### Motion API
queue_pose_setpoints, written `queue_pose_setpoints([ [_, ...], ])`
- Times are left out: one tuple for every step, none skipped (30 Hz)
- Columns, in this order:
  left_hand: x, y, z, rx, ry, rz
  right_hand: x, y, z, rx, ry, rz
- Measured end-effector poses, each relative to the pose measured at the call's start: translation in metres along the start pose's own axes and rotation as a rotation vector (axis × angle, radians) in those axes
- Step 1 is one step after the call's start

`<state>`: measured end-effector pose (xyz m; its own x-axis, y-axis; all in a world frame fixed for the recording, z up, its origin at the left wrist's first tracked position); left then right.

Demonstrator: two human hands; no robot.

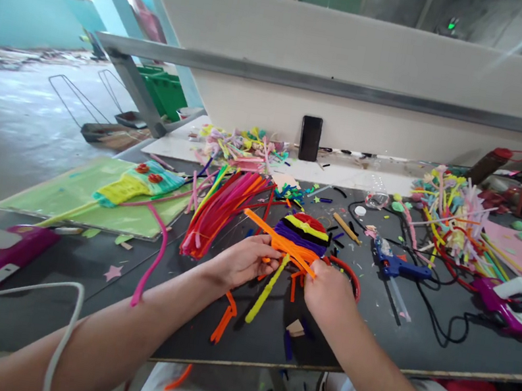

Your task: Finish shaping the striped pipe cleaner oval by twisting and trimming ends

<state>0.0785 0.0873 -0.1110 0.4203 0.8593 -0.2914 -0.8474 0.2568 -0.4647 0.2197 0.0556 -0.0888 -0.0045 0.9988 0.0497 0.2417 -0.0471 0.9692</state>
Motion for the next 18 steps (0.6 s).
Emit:
queue_pose_setpoints([
  [-0.0002, 0.0002, 0.0001, -0.004, 0.0, 0.002, 0.0004, 0.0002, -0.0009, -0.009, -0.003, -0.006],
  [-0.0004, 0.0006, 0.0, -0.008, 0.003, 0.007, 0.0007, 0.0008, -0.0019, -0.018, -0.006, -0.01],
  [-0.0007, 0.001, -0.0001, -0.01, 0.006, 0.012, 0.0009, 0.0018, -0.0027, -0.026, -0.008, -0.012],
  [-0.0009, 0.0013, -0.0001, -0.01, 0.008, 0.017, 0.0009, 0.0029, -0.0039, -0.031, -0.004, -0.016],
  [-0.0012, 0.0015, 0.0002, -0.011, 0.006, 0.023, 0.001, 0.004, -0.0048, -0.036, 0.001, -0.018],
  [-0.0015, 0.0017, 0.0006, -0.013, 0.003, 0.03, 0.001, 0.0052, -0.0052, -0.041, 0.005, -0.019],
  [-0.0019, 0.0019, 0.001, -0.016, 0.0, 0.041, 0.001, 0.0063, -0.0054, -0.049, 0.011, -0.019],
  [-0.0023, 0.0025, 0.0013, -0.019, -0.002, 0.055, 0.0011, 0.0072, -0.0052, -0.061, 0.017, -0.016],
  [-0.0028, 0.0035, 0.0012, -0.021, -0.001, 0.075, 0.0012, 0.0079, -0.0041, -0.077, 0.015, -0.012],
  [-0.0032, 0.0045, 0.0009, -0.018, 0.001, 0.093, 0.0013, 0.0086, -0.0031, -0.094, 0.013, -0.007],
  [-0.0036, 0.0054, 0.0005, -0.013, 0.003, 0.109, 0.0013, 0.0088, -0.0023, -0.111, 0.014, -0.004],
  [-0.0038, 0.0059, 0.0, -0.005, 0.004, 0.118, 0.0012, 0.0086, -0.0019, -0.123, 0.016, -0.005],
  [-0.0039, 0.0059, -0.0003, 0.003, 0.003, 0.12, 0.0011, 0.0083, -0.0016, -0.131, 0.017, -0.008],
  [-0.0039, 0.0052, -0.0005, 0.01, 0.0, 0.114, 0.0009, 0.0078, -0.0015, -0.135, 0.016, -0.013],
  [-0.0038, 0.0039, 0.0, 0.011, -0.01, 0.1, 0.0007, 0.0073, -0.0019, -0.137, 0.02, -0.018],
  [-0.0037, 0.0024, 0.0009, 0.004, -0.024, 0.085, 0.0004, 0.0069, -0.0026, -0.138, 0.025, -0.022],
  [-0.0036, 0.0011, 0.002, -0.007, -0.039, 0.073, 0.0002, 0.0065, -0.003, -0.136, 0.027, -0.024],
  [-0.0037, 0.0002, 0.003, -0.017, -0.05, 0.065, 0.0, 0.0063, -0.0037, -0.133, 0.032, -0.024],
])
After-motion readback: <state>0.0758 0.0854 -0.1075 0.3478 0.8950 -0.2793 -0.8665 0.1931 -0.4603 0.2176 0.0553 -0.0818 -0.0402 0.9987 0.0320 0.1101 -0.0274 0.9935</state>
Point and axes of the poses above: each hand's wrist, its own x-axis towards the middle knuckle, its own y-axis out of the back of the hand, z = x × y, the point moved 8 cm from there along x, towards the middle knuckle, and after that the axes turned 4 degrees about -y, right-handed, at the moved point
